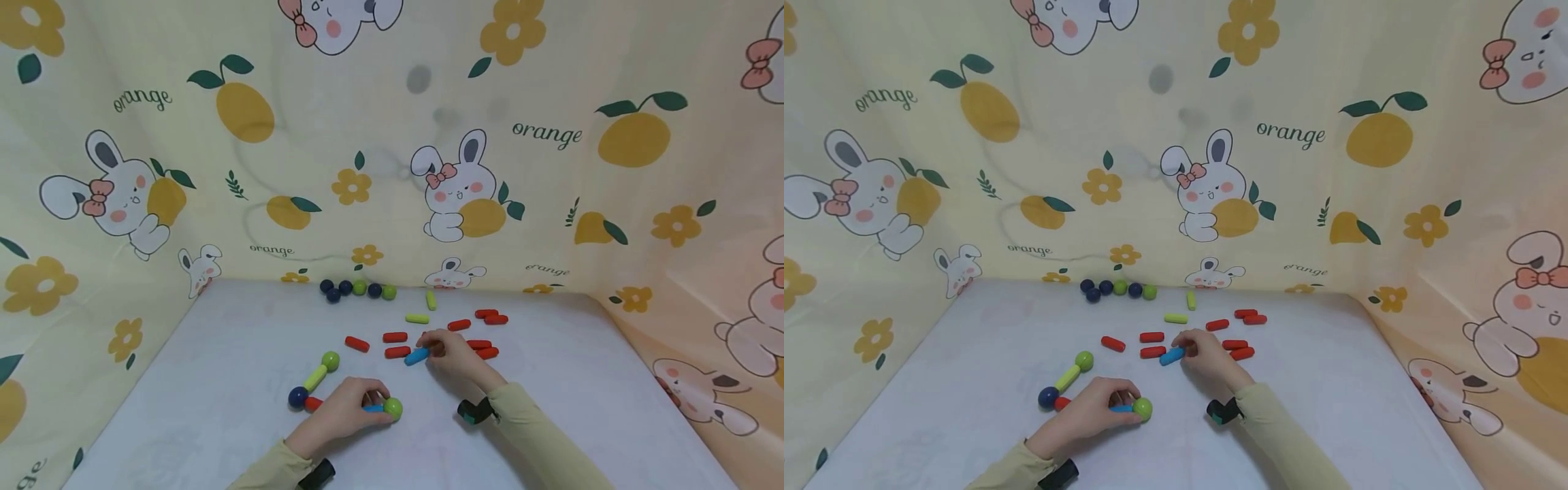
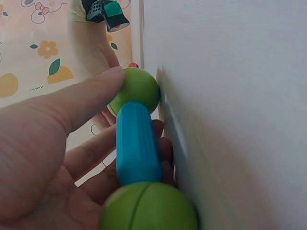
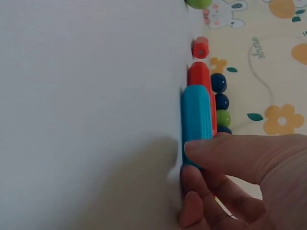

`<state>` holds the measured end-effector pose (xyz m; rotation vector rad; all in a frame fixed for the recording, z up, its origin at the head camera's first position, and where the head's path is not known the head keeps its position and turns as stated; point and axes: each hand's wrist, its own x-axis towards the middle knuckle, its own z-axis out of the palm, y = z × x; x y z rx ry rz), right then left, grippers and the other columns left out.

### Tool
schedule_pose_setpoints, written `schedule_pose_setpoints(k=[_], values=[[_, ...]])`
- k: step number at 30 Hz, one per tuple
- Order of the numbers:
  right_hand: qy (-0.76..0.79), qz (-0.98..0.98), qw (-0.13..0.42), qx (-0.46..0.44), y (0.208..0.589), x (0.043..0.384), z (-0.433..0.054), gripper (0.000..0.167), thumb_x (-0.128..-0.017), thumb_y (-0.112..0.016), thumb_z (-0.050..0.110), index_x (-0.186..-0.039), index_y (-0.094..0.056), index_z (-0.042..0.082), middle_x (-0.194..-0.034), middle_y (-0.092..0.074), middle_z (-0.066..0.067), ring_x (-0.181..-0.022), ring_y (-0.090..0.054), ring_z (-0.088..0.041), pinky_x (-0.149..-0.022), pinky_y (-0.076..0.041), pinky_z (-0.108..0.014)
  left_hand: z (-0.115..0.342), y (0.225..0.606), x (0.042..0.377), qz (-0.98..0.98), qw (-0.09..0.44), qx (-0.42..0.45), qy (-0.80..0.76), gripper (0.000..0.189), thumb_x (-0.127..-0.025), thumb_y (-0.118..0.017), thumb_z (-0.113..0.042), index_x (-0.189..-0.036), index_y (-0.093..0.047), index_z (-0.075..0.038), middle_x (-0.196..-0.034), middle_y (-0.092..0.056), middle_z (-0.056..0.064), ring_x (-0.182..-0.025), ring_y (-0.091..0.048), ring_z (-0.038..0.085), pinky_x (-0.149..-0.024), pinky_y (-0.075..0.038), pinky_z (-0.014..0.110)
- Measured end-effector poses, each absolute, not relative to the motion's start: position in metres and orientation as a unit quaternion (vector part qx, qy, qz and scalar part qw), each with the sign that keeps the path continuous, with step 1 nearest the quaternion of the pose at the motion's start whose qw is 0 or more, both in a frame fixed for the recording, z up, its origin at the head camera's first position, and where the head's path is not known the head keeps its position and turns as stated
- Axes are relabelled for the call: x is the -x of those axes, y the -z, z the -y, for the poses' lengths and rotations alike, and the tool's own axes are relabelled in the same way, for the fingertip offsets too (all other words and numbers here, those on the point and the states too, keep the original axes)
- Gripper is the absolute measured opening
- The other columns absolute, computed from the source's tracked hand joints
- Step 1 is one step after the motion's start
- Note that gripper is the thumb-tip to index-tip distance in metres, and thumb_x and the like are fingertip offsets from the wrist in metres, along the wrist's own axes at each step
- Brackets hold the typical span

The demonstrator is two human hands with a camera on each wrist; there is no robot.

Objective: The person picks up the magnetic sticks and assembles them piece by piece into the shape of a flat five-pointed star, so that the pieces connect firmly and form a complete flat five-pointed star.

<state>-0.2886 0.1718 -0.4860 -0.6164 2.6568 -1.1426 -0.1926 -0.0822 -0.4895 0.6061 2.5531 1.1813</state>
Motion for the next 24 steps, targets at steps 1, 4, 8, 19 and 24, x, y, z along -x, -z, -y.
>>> schedule_pose_setpoints(k=[1, 4, 8, 19, 24], values=[[0.383, -0.894, 0.094, 0.212, 0.487, 0.288, -0.172, 0.028, -0.084, -0.071, 0.001, -0.109, -0.067, 0.015, -0.104, -0.061, 0.002, -0.091, -0.055, -0.020, -0.079, -0.051, -0.033, 0.082, 0.490, 0.192, -0.879, 0.132, -0.210, -0.407, 0.027, -0.079, -0.078, -0.036, -0.100, -0.068, -0.022, -0.080, -0.059, -0.012, -0.074, -0.054, 0.009, -0.065, -0.047, 0.023], [0.378, -0.894, 0.099, 0.220, 0.488, 0.287, -0.174, 0.026, -0.084, -0.072, 0.004, -0.107, -0.067, 0.015, -0.099, -0.061, 0.002, -0.088, -0.055, -0.019, -0.077, -0.051, -0.031, 0.083, 0.489, 0.192, -0.878, 0.133, -0.211, -0.409, 0.027, -0.079, -0.078, -0.036, -0.100, -0.068, -0.022, -0.081, -0.060, -0.011, -0.074, -0.054, 0.009, -0.066, -0.047, 0.023], [0.377, -0.892, 0.098, 0.230, 0.490, 0.286, -0.175, 0.024, -0.085, -0.072, 0.008, -0.107, -0.067, 0.015, -0.096, -0.060, 0.002, -0.088, -0.054, -0.018, -0.076, -0.050, -0.030, 0.084, 0.488, 0.193, -0.874, 0.136, -0.210, -0.416, 0.027, -0.079, -0.078, -0.036, -0.100, -0.069, -0.023, -0.082, -0.061, -0.010, -0.075, -0.055, 0.010, -0.066, -0.047, 0.023], [0.392, -0.887, 0.102, 0.224, 0.490, 0.278, -0.190, 0.017, -0.089, -0.069, 0.011, -0.104, -0.066, 0.018, -0.101, -0.062, 0.004, -0.090, -0.059, -0.018, -0.080, -0.052, -0.032, 0.085, 0.490, 0.196, -0.868, 0.139, -0.211, -0.426, 0.025, -0.079, -0.078, -0.034, -0.100, -0.070, -0.024, -0.082, -0.061, -0.011, -0.075, -0.054, 0.010, -0.066, -0.047, 0.023], [0.402, -0.883, 0.132, 0.204, 0.487, 0.274, -0.202, 0.017, -0.089, -0.069, 0.014, -0.106, -0.067, 0.019, -0.103, -0.062, 0.002, -0.089, -0.059, -0.019, -0.074, -0.054, -0.030, 0.089, 0.487, 0.199, -0.858, 0.166, -0.218, -0.434, 0.021, -0.087, -0.071, -0.035, -0.103, -0.070, -0.022, -0.085, -0.061, -0.010, -0.080, -0.054, 0.012, -0.071, -0.046, 0.026]])
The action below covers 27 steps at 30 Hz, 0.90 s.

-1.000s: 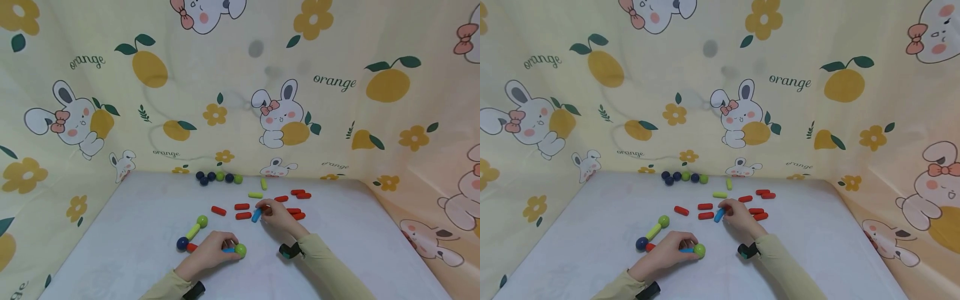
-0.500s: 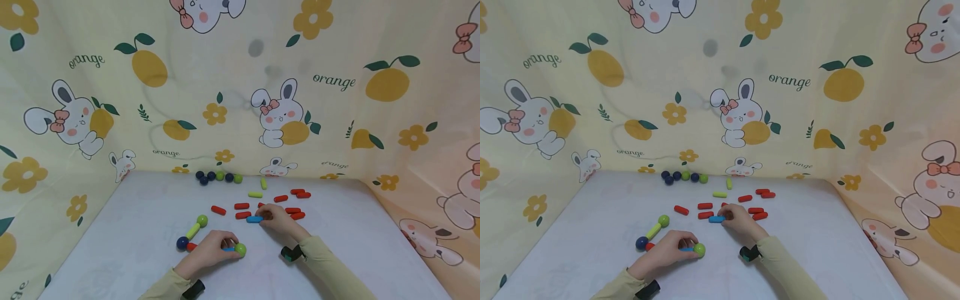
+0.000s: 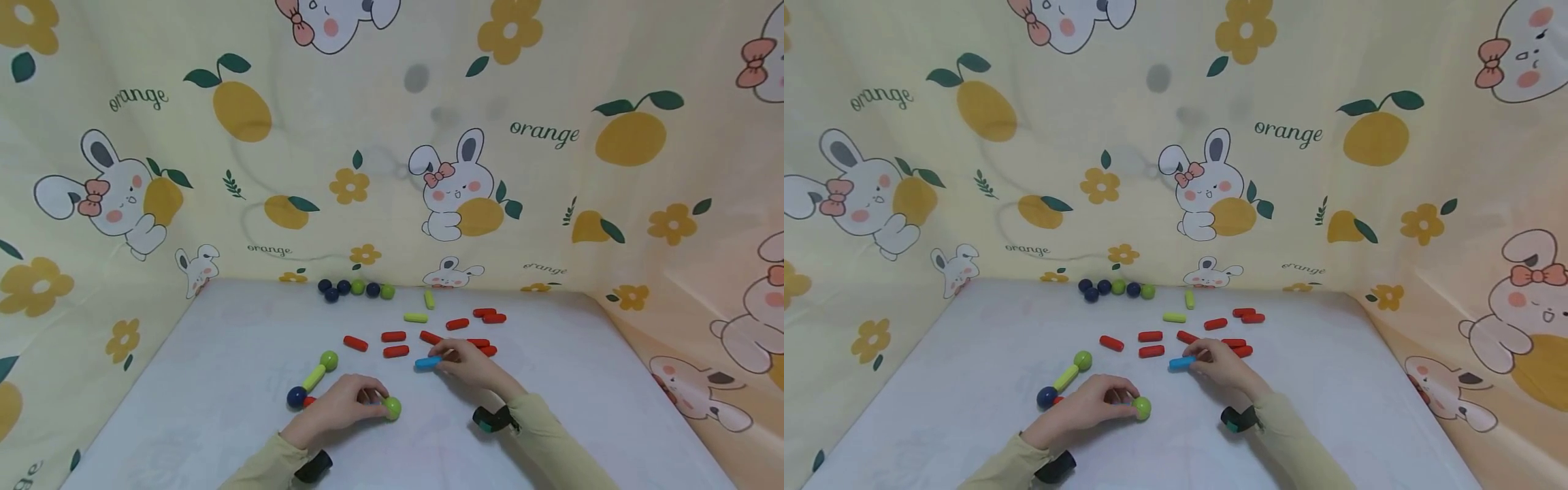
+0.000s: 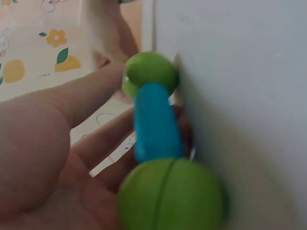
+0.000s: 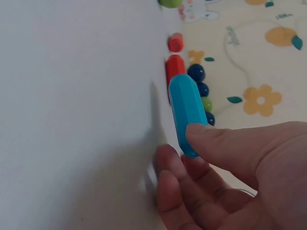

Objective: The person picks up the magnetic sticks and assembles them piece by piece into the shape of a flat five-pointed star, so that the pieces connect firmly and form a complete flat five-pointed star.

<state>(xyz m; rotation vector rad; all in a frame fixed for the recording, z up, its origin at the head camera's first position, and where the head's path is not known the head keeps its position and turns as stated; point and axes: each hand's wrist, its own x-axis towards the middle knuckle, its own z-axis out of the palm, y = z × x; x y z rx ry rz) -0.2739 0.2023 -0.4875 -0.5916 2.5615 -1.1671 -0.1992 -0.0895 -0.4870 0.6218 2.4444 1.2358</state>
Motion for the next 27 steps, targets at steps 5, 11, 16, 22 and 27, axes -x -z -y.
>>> schedule_pose_setpoints(k=[5, 11, 16, 22, 27], values=[[0.434, -0.863, 0.161, 0.201, 0.483, 0.267, -0.211, 0.019, -0.089, -0.068, 0.013, -0.108, -0.068, 0.015, -0.106, -0.062, -0.002, -0.089, -0.060, -0.022, -0.074, -0.054, -0.033, 0.094, 0.481, 0.202, -0.847, 0.205, -0.211, -0.443, 0.025, -0.098, -0.053, -0.036, -0.107, -0.070, -0.021, -0.094, -0.063, -0.010, -0.088, -0.053, 0.014, -0.084, -0.046, 0.034], [0.453, -0.842, 0.198, 0.216, 0.481, 0.257, -0.211, 0.022, -0.089, -0.069, 0.018, -0.110, -0.067, 0.016, -0.109, -0.062, -0.002, -0.091, -0.062, -0.021, -0.077, -0.054, -0.032, 0.095, 0.480, 0.202, -0.838, 0.212, -0.211, -0.456, 0.020, -0.094, -0.061, -0.034, -0.106, -0.071, -0.021, -0.091, -0.063, -0.008, -0.086, -0.054, 0.015, -0.080, -0.046, 0.032], [0.454, -0.828, 0.220, 0.244, 0.485, 0.252, -0.206, 0.020, -0.089, -0.069, 0.022, -0.109, -0.067, 0.018, -0.108, -0.064, -0.001, -0.090, -0.062, -0.021, -0.077, -0.053, -0.032, 0.096, 0.482, 0.203, -0.831, 0.210, -0.222, -0.465, 0.019, -0.086, -0.073, -0.021, -0.105, -0.070, -0.020, -0.088, -0.064, -0.005, -0.079, -0.056, 0.015, -0.071, -0.047, 0.026], [0.456, -0.813, 0.251, 0.260, 0.486, 0.246, -0.195, 0.018, -0.090, -0.068, 0.020, -0.108, -0.068, 0.020, -0.109, -0.064, 0.001, -0.091, -0.062, -0.022, -0.077, -0.054, -0.032, 0.095, 0.485, 0.203, -0.834, 0.207, -0.220, -0.461, 0.021, -0.084, -0.074, -0.018, -0.105, -0.070, -0.022, -0.088, -0.063, -0.006, -0.078, -0.056, 0.015, -0.070, -0.048, 0.026], [0.455, -0.806, 0.263, 0.272, 0.484, 0.242, -0.187, 0.019, -0.091, -0.067, 0.016, -0.110, -0.067, 0.017, -0.107, -0.064, 0.001, -0.093, -0.062, -0.020, -0.082, -0.052, -0.030, 0.096, 0.485, 0.203, -0.835, 0.202, -0.222, -0.460, 0.021, -0.084, -0.075, -0.018, -0.104, -0.070, -0.022, -0.087, -0.063, -0.006, -0.078, -0.056, 0.015, -0.069, -0.047, 0.026]])
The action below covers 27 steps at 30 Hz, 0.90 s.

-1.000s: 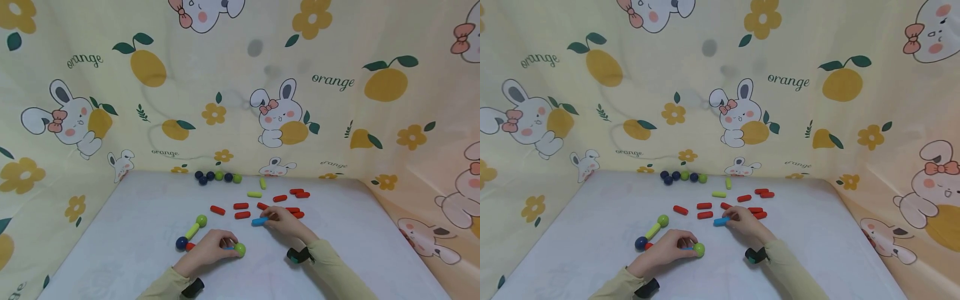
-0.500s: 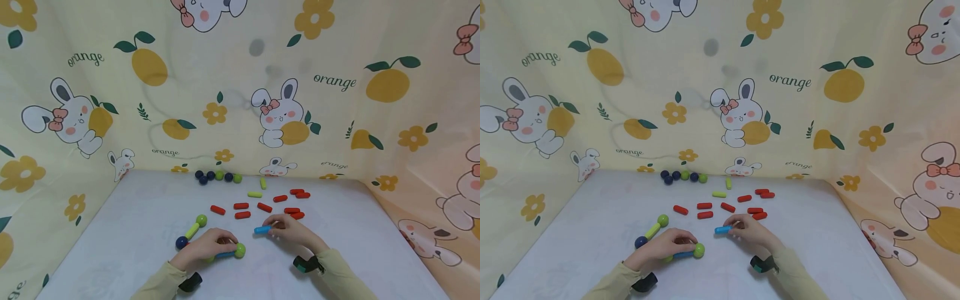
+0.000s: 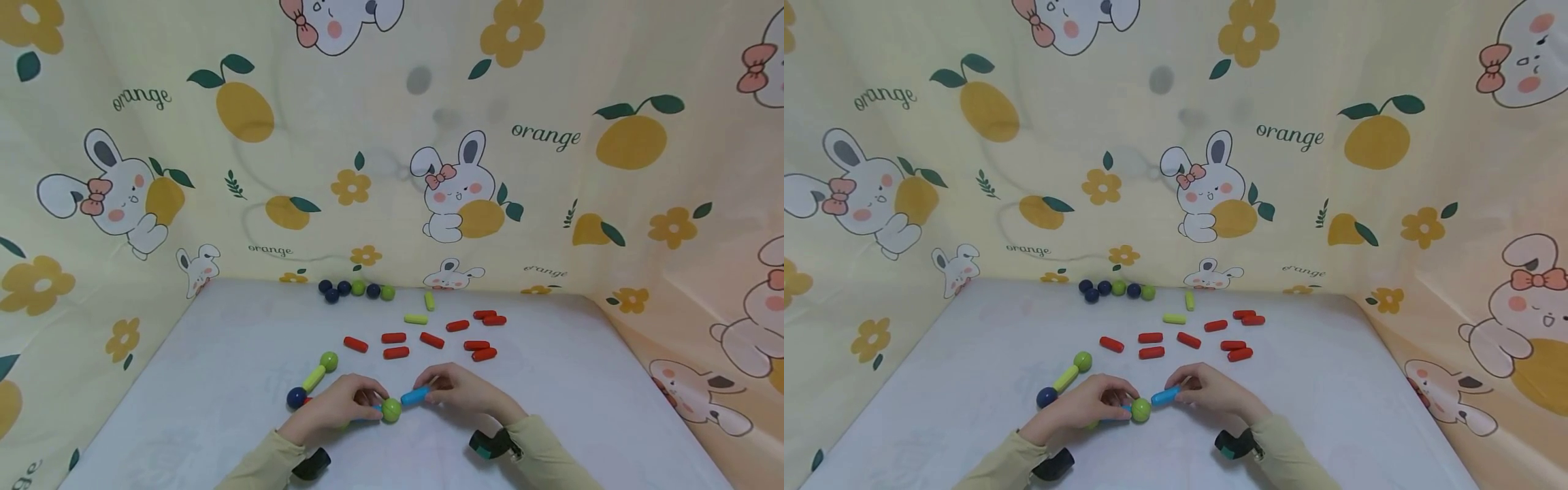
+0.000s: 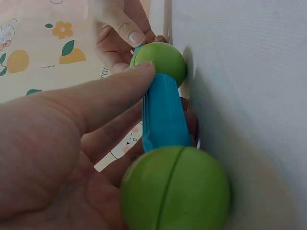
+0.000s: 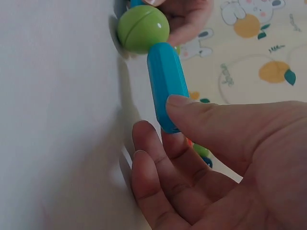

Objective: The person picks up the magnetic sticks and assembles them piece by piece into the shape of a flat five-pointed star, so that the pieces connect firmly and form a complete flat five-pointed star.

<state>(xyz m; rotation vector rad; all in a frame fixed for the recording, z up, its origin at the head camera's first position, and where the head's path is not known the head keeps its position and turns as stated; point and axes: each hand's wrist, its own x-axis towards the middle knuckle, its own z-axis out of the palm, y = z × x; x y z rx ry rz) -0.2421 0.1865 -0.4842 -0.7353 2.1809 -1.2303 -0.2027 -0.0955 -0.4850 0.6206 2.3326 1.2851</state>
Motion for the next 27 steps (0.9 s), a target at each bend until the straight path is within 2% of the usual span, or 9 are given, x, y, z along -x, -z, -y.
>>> schedule_pose_setpoints(k=[8, 15, 21, 24, 27], values=[[0.458, -0.806, 0.262, 0.267, 0.482, 0.240, -0.182, 0.018, -0.091, -0.066, 0.013, -0.109, -0.067, 0.015, -0.104, -0.065, 0.000, -0.093, -0.060, -0.021, -0.087, -0.049, -0.033, 0.094, 0.483, 0.203, -0.838, 0.202, -0.220, -0.456, 0.022, -0.083, -0.076, -0.018, -0.104, -0.070, -0.021, -0.087, -0.063, -0.006, -0.078, -0.055, 0.014, -0.070, -0.047, 0.026], [0.471, -0.801, 0.257, 0.266, 0.485, 0.241, -0.181, 0.018, -0.091, -0.067, 0.013, -0.109, -0.066, 0.014, -0.103, -0.064, -0.001, -0.091, -0.062, -0.021, -0.086, -0.050, -0.034, 0.084, 0.482, 0.200, -0.850, 0.189, -0.218, -0.441, 0.028, -0.078, -0.080, -0.021, -0.104, -0.069, -0.019, -0.087, -0.062, -0.008, -0.079, -0.055, 0.014, -0.072, -0.048, 0.026], [0.477, -0.803, 0.254, 0.251, 0.484, 0.240, -0.179, 0.020, -0.089, -0.068, 0.013, -0.109, -0.066, 0.013, -0.103, -0.064, -0.001, -0.090, -0.061, -0.022, -0.083, -0.051, -0.033, 0.074, 0.481, 0.198, -0.860, 0.183, -0.209, -0.428, 0.033, -0.075, -0.083, -0.017, -0.105, -0.069, -0.018, -0.089, -0.060, -0.010, -0.081, -0.054, 0.012, -0.073, -0.047, 0.028], [0.478, -0.805, 0.248, 0.248, 0.484, 0.240, -0.178, 0.020, -0.090, -0.067, 0.011, -0.109, -0.065, 0.012, -0.104, -0.064, -0.002, -0.090, -0.061, -0.023, -0.081, -0.051, -0.033, 0.074, 0.479, 0.200, -0.857, 0.189, -0.205, -0.434, 0.024, -0.082, -0.077, -0.020, -0.105, -0.070, -0.017, -0.088, -0.061, -0.009, -0.081, -0.055, 0.013, -0.073, -0.047, 0.029], [0.478, -0.808, 0.241, 0.247, 0.483, 0.240, -0.176, 0.019, -0.090, -0.066, 0.010, -0.110, -0.065, 0.012, -0.105, -0.064, -0.002, -0.090, -0.061, -0.023, -0.080, -0.051, -0.032, 0.075, 0.478, 0.202, -0.852, 0.198, -0.200, -0.442, 0.019, -0.092, -0.066, -0.026, -0.105, -0.071, -0.014, -0.086, -0.062, -0.007, -0.082, -0.055, 0.014, -0.076, -0.047, 0.030]])
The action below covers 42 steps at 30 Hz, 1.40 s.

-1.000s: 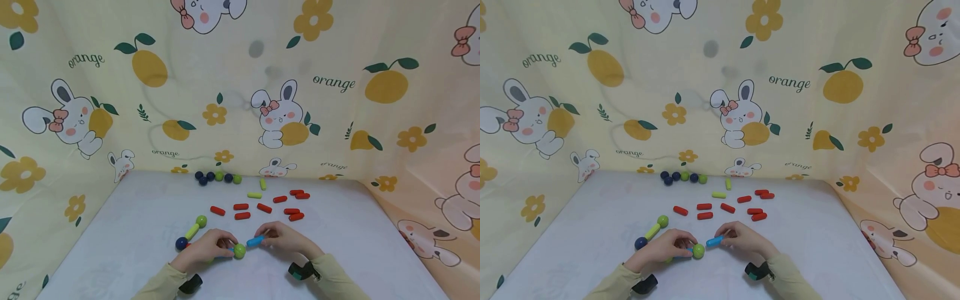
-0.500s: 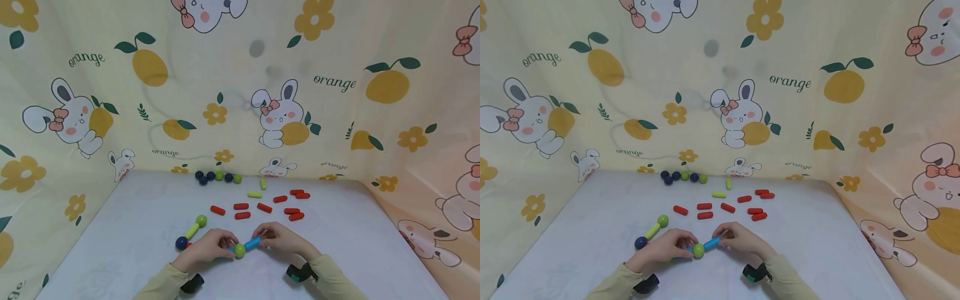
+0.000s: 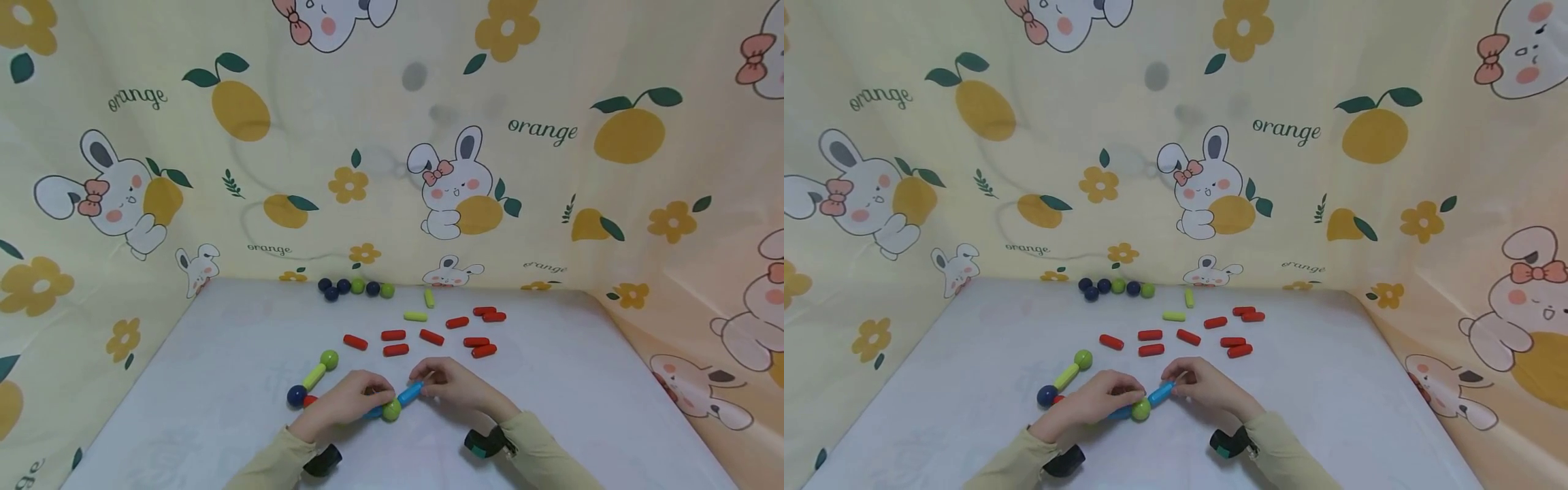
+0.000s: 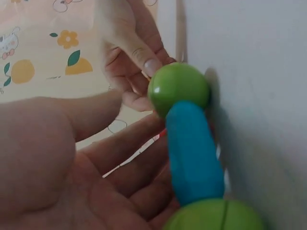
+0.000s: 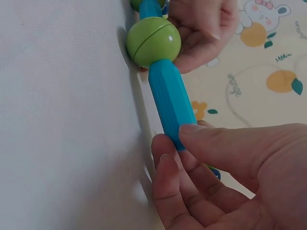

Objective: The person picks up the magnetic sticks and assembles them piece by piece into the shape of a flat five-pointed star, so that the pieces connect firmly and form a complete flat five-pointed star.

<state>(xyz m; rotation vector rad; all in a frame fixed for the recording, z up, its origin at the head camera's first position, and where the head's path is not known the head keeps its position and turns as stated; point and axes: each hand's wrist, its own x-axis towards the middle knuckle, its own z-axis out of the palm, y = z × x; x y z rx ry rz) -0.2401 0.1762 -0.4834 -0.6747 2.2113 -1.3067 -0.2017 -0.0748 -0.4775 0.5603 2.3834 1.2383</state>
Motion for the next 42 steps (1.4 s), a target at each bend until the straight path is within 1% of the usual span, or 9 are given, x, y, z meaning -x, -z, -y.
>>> schedule_pose_setpoints(k=[3, 7, 10, 14, 19, 26, 33, 36, 42], values=[[0.474, -0.812, 0.234, 0.245, 0.483, 0.241, -0.175, 0.019, -0.091, -0.065, 0.009, -0.110, -0.065, 0.012, -0.105, -0.063, -0.001, -0.089, -0.060, -0.022, -0.078, -0.051, -0.031, 0.077, 0.475, 0.203, -0.847, 0.203, -0.200, -0.449, 0.025, -0.099, -0.054, -0.028, -0.106, -0.071, -0.011, -0.086, -0.063, -0.005, -0.084, -0.055, 0.018, -0.079, -0.047, 0.033], [0.471, -0.815, 0.227, 0.248, 0.485, 0.242, -0.173, 0.019, -0.091, -0.064, 0.007, -0.110, -0.065, 0.012, -0.106, -0.063, -0.001, -0.088, -0.060, -0.022, -0.076, -0.051, -0.030, 0.074, 0.472, 0.202, -0.848, 0.203, -0.192, -0.451, 0.026, -0.100, -0.052, -0.026, -0.105, -0.071, -0.009, -0.086, -0.062, -0.004, -0.083, -0.055, 0.019, -0.080, -0.046, 0.035], [0.474, -0.815, 0.225, 0.246, 0.485, 0.242, -0.172, 0.018, -0.092, -0.063, 0.007, -0.109, -0.065, 0.011, -0.106, -0.063, -0.002, -0.088, -0.060, -0.023, -0.075, -0.051, -0.030, 0.068, 0.472, 0.200, -0.862, 0.182, -0.175, -0.439, 0.021, -0.097, -0.057, -0.024, -0.101, -0.071, -0.009, -0.082, -0.061, -0.004, -0.079, -0.054, 0.017, -0.074, -0.046, 0.032], [0.483, -0.813, 0.221, 0.241, 0.483, 0.243, -0.170, 0.018, -0.091, -0.064, 0.006, -0.109, -0.065, 0.011, -0.105, -0.063, -0.003, -0.088, -0.060, -0.023, -0.075, -0.050, -0.032, 0.058, 0.474, 0.197, -0.874, 0.151, -0.150, -0.438, 0.013, -0.088, -0.069, -0.022, -0.093, -0.070, -0.010, -0.077, -0.060, -0.005, -0.072, -0.055, 0.015, -0.064, -0.048, 0.029], [0.491, -0.808, 0.222, 0.239, 0.486, 0.245, -0.169, 0.020, -0.090, -0.064, 0.005, -0.109, -0.065, 0.010, -0.105, -0.063, -0.003, -0.088, -0.059, -0.024, -0.076, -0.051, -0.033, 0.049, 0.473, 0.191, -0.882, 0.127, -0.134, -0.433, 0.022, -0.077, -0.081, -0.023, -0.089, -0.069, -0.009, -0.074, -0.059, -0.005, -0.068, -0.054, 0.015, -0.059, -0.047, 0.027], [0.501, -0.805, 0.224, 0.223, 0.490, 0.247, -0.168, 0.024, -0.089, -0.066, 0.005, -0.112, -0.064, 0.009, -0.106, -0.064, -0.004, -0.094, -0.061, -0.022, -0.084, -0.051, -0.033, 0.041, 0.472, 0.185, -0.895, 0.119, -0.114, -0.415, 0.029, -0.074, -0.083, -0.021, -0.095, -0.068, -0.007, -0.075, -0.060, -0.006, -0.070, -0.054, 0.014, -0.064, -0.048, 0.030], [0.498, -0.802, 0.227, 0.239, 0.486, 0.249, -0.166, 0.024, -0.091, -0.065, 0.006, -0.115, -0.063, 0.007, -0.108, -0.065, -0.008, -0.094, -0.061, -0.023, -0.079, -0.052, -0.030, 0.049, 0.475, 0.182, -0.896, 0.116, -0.125, -0.409, 0.033, -0.073, -0.085, -0.023, -0.098, -0.069, -0.008, -0.078, -0.060, -0.008, -0.071, -0.053, 0.013, -0.064, -0.048, 0.029], [0.490, -0.810, 0.212, 0.244, 0.477, 0.255, -0.168, 0.025, -0.092, -0.064, 0.008, -0.116, -0.061, 0.005, -0.108, -0.065, -0.010, -0.094, -0.061, -0.024, -0.078, -0.053, -0.032, 0.058, 0.476, 0.180, -0.893, 0.124, -0.142, -0.408, 0.035, -0.072, -0.085, -0.024, -0.100, -0.069, -0.009, -0.079, -0.060, -0.009, -0.073, -0.053, 0.012, -0.065, -0.047, 0.028], [0.487, -0.827, 0.171, 0.224, 0.458, 0.286, -0.173, 0.031, -0.092, -0.063, 0.007, -0.122, -0.058, 0.002, -0.112, -0.063, -0.014, -0.100, -0.059, -0.026, -0.085, -0.051, -0.034, 0.078, 0.476, 0.177, -0.883, 0.153, -0.166, -0.411, 0.037, -0.072, -0.085, -0.023, -0.104, -0.069, -0.013, -0.084, -0.061, -0.011, -0.078, -0.054, 0.010, -0.071, -0.048, 0.027]])
